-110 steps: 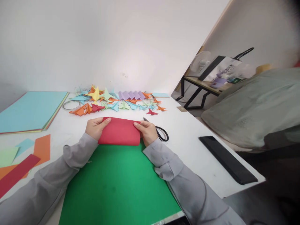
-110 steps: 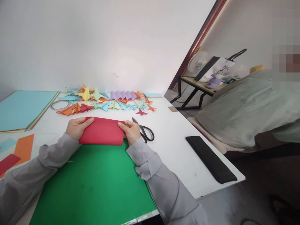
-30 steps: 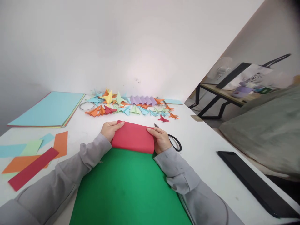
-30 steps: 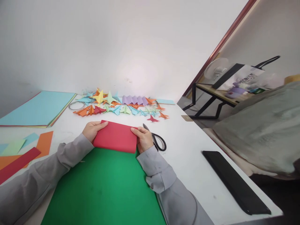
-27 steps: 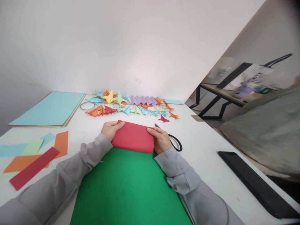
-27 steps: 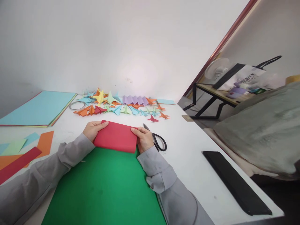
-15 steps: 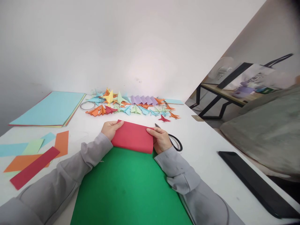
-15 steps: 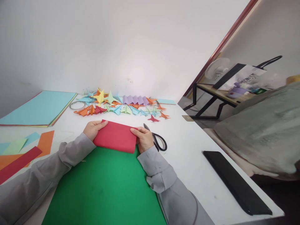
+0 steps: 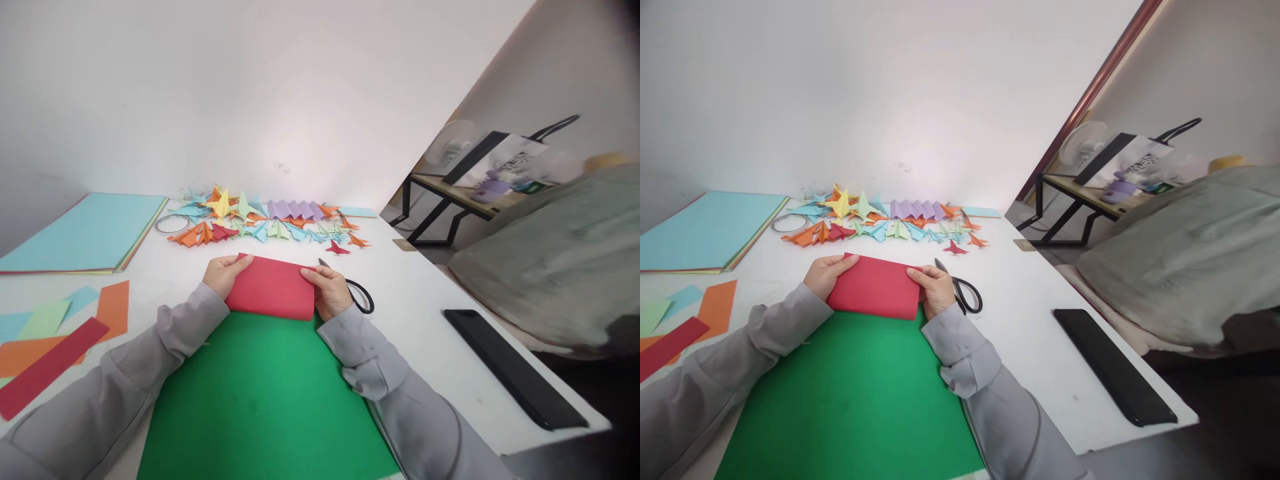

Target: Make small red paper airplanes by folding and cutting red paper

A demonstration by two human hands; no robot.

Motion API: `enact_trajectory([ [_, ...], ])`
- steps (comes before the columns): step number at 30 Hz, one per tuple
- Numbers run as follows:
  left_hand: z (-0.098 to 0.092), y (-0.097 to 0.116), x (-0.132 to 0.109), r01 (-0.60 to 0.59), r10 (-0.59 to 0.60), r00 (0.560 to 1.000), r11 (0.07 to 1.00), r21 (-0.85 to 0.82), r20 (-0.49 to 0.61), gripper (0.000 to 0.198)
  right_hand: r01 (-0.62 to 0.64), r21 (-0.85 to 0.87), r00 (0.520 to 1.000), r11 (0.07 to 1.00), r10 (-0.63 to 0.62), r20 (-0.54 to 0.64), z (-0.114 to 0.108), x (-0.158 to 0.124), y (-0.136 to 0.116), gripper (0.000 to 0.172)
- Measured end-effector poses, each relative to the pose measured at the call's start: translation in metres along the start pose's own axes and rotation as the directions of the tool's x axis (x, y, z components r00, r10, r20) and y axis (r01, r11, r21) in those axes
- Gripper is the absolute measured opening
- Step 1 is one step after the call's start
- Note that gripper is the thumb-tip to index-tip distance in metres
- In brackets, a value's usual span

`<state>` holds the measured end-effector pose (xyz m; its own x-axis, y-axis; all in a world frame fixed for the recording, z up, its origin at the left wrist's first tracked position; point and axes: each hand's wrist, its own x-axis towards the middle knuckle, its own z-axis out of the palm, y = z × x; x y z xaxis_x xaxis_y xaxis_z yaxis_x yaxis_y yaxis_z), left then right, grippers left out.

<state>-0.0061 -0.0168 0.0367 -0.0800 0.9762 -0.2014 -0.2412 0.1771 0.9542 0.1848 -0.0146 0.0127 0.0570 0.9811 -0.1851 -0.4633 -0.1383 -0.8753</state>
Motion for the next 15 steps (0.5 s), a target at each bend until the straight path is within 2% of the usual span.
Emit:
enact_trajectory([
  [15,-0.0003,-0.0012,-0.0023,-0.071,0.073,0.997,0.995,0.066,-0.028,0.036,-0.001,0.002,1.0,1.0,0.001,0.017,-0.0008,0.0014,0.0002,0.025],
])
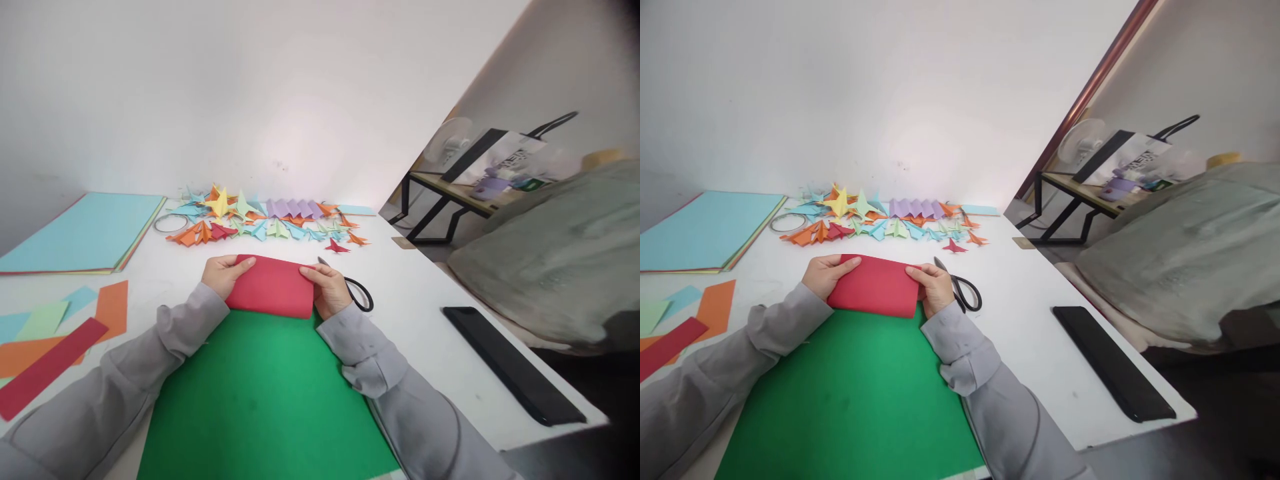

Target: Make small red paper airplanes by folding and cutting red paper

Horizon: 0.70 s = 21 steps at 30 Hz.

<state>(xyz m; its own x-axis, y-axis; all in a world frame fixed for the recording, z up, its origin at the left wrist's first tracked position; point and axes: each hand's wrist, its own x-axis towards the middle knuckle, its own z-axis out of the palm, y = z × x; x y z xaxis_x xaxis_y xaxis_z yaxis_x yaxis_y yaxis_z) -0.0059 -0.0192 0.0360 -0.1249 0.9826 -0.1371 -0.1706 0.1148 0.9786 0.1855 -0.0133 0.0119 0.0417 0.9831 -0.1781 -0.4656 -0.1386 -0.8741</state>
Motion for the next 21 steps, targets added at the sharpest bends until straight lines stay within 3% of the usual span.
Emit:
enact_trajectory([
  [6,0.001,-0.0019,-0.0001,0.042,-0.042,0.999,0.997,-0.068,-0.005,0.035,0.001,-0.015,1.0,1.0,-0.001,-0.005,0.0006,0.0002,-0.0005,0.026],
  [21,0.0009,0.0002,0.0019,0.076,-0.077,0.996,0.997,-0.036,-0.042,0.034,-0.018,-0.058,1.0,0.998,0.017,-0.007,0.0023,-0.0016,-0.0025,0.027],
])
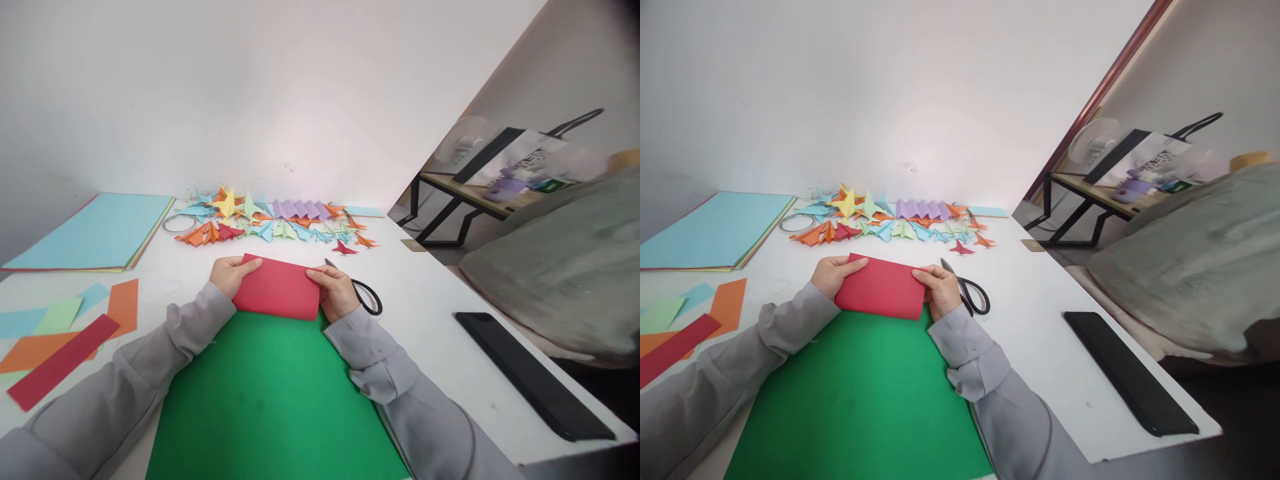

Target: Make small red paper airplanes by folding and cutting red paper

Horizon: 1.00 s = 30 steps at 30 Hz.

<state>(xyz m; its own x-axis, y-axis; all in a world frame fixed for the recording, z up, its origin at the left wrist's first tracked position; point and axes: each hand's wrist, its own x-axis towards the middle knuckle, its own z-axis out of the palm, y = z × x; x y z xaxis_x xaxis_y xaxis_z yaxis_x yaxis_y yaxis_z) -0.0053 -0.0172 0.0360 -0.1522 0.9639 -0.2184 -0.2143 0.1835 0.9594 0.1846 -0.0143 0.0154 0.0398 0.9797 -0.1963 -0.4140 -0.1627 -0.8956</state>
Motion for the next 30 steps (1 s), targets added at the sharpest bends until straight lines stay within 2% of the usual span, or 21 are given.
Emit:
enact_trajectory([
  [16,0.0003,-0.0007,-0.0003,0.0,0.0,1.0,1.0,-0.025,0.013,0.036,-0.008,0.008,1.0,1.0,0.008,0.0,-0.0003,0.0,0.0009,0.027],
  [24,-0.0014,-0.001,-0.0005,-0.074,0.074,0.996,0.997,0.01,0.048,0.039,-0.01,-0.019,1.0,1.0,0.01,-0.003,-0.0007,-0.0003,-0.0001,0.027],
  [30,-0.0017,0.0023,-0.0013,-0.117,0.116,0.993,0.992,0.046,0.029,0.04,0.0,-0.024,1.0,1.0,0.0,0.023,-0.0007,-0.0006,0.001,0.028],
])
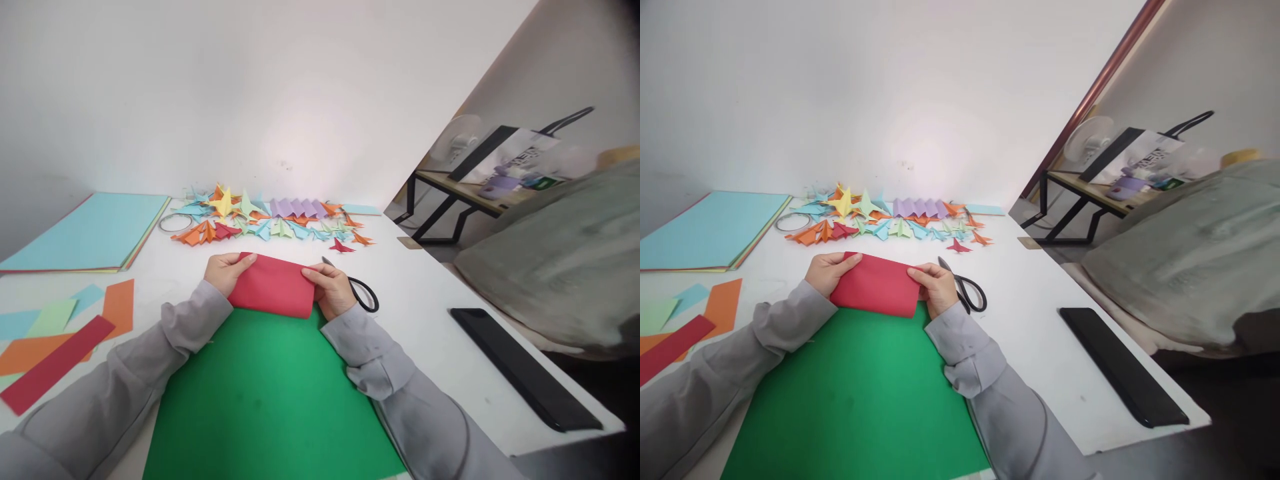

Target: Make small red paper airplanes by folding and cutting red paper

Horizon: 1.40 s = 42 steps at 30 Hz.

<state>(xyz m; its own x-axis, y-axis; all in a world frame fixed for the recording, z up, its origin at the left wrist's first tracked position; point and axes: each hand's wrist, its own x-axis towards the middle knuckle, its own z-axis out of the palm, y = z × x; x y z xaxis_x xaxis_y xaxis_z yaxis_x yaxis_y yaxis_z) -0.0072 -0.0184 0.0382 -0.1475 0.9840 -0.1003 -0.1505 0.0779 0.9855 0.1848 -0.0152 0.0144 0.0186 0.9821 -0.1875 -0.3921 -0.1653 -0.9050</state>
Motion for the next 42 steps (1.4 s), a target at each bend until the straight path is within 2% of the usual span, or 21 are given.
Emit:
enact_trajectory([
  [13,-0.003,-0.002,0.003,-0.011,0.011,1.0,0.999,0.034,-0.006,0.037,0.016,-0.013,1.0,1.0,-0.017,-0.019,0.002,-0.001,0.0,0.028],
  [17,-0.001,-0.003,0.002,0.026,-0.026,0.999,1.0,0.007,-0.026,0.037,0.027,-0.044,0.998,0.999,-0.029,-0.049,0.0,0.001,0.001,0.029],
  [23,-0.001,-0.005,0.006,0.105,-0.104,0.994,0.994,-0.043,0.012,0.033,0.137,-0.182,0.986,0.974,-0.152,-0.071,-0.006,0.004,-0.002,0.027],
  [25,-0.002,-0.005,0.009,0.133,-0.132,0.991,0.99,-0.057,0.011,0.031,0.14,-0.209,0.983,0.968,-0.16,-0.085,-0.007,0.005,-0.004,0.028],
  [32,-0.011,-0.003,0.02,0.144,-0.143,0.989,0.986,0.078,-0.02,0.028,0.097,-0.264,0.989,0.96,-0.123,-0.084,-0.005,0.007,-0.002,0.031],
  [34,-0.014,-0.002,0.023,0.099,-0.089,0.994,0.98,0.17,-0.066,0.022,0.102,-0.266,0.988,0.958,-0.128,-0.082,-0.005,0.008,-0.001,0.03],
  [36,-0.015,-0.001,0.022,-0.083,0.117,0.991,0.917,0.391,-0.066,0.018,0.107,-0.284,0.988,0.953,-0.134,-0.077,-0.005,0.009,0.0,0.03],
  [37,-0.014,0.0,0.02,-0.223,0.257,0.966,0.819,0.529,0.009,0.02,0.115,-0.299,0.987,0.947,-0.142,-0.07,-0.005,0.009,0.0,0.029],
  [38,-0.012,0.0,0.016,-0.376,0.371,0.916,0.662,0.648,0.153,0.025,0.127,-0.315,0.986,0.94,-0.154,-0.06,-0.005,0.01,0.0,0.028],
  [39,-0.008,-0.002,0.01,-0.511,0.385,0.854,0.5,0.699,0.349,0.029,0.14,-0.33,0.985,0.934,-0.165,-0.049,-0.005,0.01,0.001,0.027],
  [40,-0.004,-0.004,0.003,-0.637,0.344,0.77,0.367,0.678,0.537,0.033,0.149,-0.342,0.984,0.928,-0.172,-0.038,-0.005,0.011,0.001,0.026],
  [41,0.0,-0.007,-0.004,-0.738,0.268,0.675,0.264,0.621,0.688,0.04,0.152,-0.354,0.984,0.923,-0.174,-0.03,-0.005,0.011,0.001,0.024],
  [42,0.004,-0.011,-0.011,-0.797,0.213,0.603,0.168,0.579,0.768,0.048,0.15,-0.365,0.985,0.919,-0.171,-0.028,-0.005,0.011,0.0,0.023],
])
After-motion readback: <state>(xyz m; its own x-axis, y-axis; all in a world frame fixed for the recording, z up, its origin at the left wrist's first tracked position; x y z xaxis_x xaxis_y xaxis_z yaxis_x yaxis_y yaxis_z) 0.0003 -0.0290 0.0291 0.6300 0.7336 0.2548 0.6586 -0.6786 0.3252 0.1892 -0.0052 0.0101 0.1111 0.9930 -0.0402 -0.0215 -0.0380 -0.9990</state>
